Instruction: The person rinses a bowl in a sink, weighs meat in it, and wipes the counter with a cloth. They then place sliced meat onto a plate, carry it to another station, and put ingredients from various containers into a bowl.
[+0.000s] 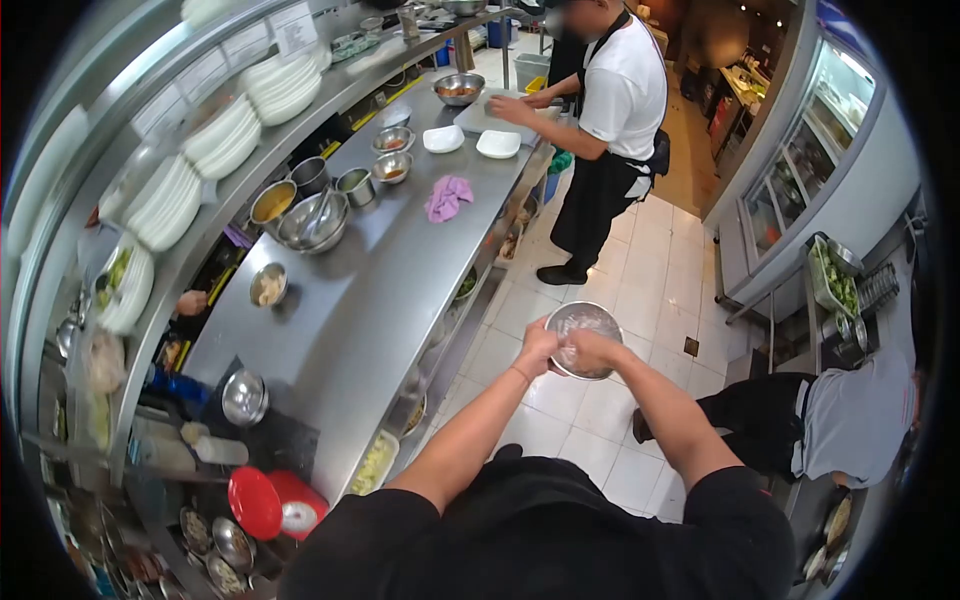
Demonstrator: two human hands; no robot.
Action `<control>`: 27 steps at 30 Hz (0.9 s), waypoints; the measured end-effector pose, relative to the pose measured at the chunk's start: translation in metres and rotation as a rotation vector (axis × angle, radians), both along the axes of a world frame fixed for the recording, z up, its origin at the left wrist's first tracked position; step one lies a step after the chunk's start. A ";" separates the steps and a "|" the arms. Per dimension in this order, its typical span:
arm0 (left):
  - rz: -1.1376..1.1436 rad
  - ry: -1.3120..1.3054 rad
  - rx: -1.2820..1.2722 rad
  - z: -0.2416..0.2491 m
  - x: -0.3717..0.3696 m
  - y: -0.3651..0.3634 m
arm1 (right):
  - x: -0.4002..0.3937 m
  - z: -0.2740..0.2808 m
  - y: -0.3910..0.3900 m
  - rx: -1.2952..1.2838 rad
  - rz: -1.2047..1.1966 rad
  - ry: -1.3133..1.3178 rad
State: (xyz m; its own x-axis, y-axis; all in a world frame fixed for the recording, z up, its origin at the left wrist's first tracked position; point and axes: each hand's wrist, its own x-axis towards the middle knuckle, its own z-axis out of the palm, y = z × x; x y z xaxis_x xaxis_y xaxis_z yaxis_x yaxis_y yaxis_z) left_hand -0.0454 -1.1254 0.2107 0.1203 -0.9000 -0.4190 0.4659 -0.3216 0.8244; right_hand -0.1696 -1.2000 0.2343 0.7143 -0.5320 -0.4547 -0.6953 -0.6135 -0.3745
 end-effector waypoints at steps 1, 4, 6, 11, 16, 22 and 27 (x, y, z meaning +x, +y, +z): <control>-0.010 0.004 0.036 0.004 0.002 -0.017 | 0.003 0.008 -0.017 0.089 -0.002 0.120; -0.084 0.029 0.074 0.013 0.018 -0.070 | 0.004 0.024 -0.061 -0.357 -0.052 0.005; -0.121 0.020 0.085 0.021 0.030 -0.112 | 0.007 0.031 -0.099 -0.572 0.076 -0.071; -0.143 -0.008 0.073 0.011 0.058 -0.184 | 0.028 0.011 -0.159 -0.156 -0.071 -0.150; -0.152 -0.046 0.177 -0.019 0.115 -0.236 | 0.097 -0.013 -0.245 0.135 0.044 0.170; -0.152 0.033 0.027 0.015 0.248 -0.285 | 0.205 0.080 -0.309 0.085 0.179 -0.452; 0.090 0.019 0.149 0.077 0.409 -0.350 | 0.220 0.121 -0.378 -0.128 -0.208 -1.076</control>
State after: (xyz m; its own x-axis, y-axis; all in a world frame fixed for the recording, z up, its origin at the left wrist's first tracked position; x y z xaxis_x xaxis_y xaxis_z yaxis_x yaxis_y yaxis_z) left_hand 0.3634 -1.4750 0.2879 0.1885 -0.8135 -0.5502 0.5134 -0.3960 0.7613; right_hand 0.0503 -1.5782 0.3557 0.5946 -0.6866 0.4184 -0.1383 -0.6000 -0.7880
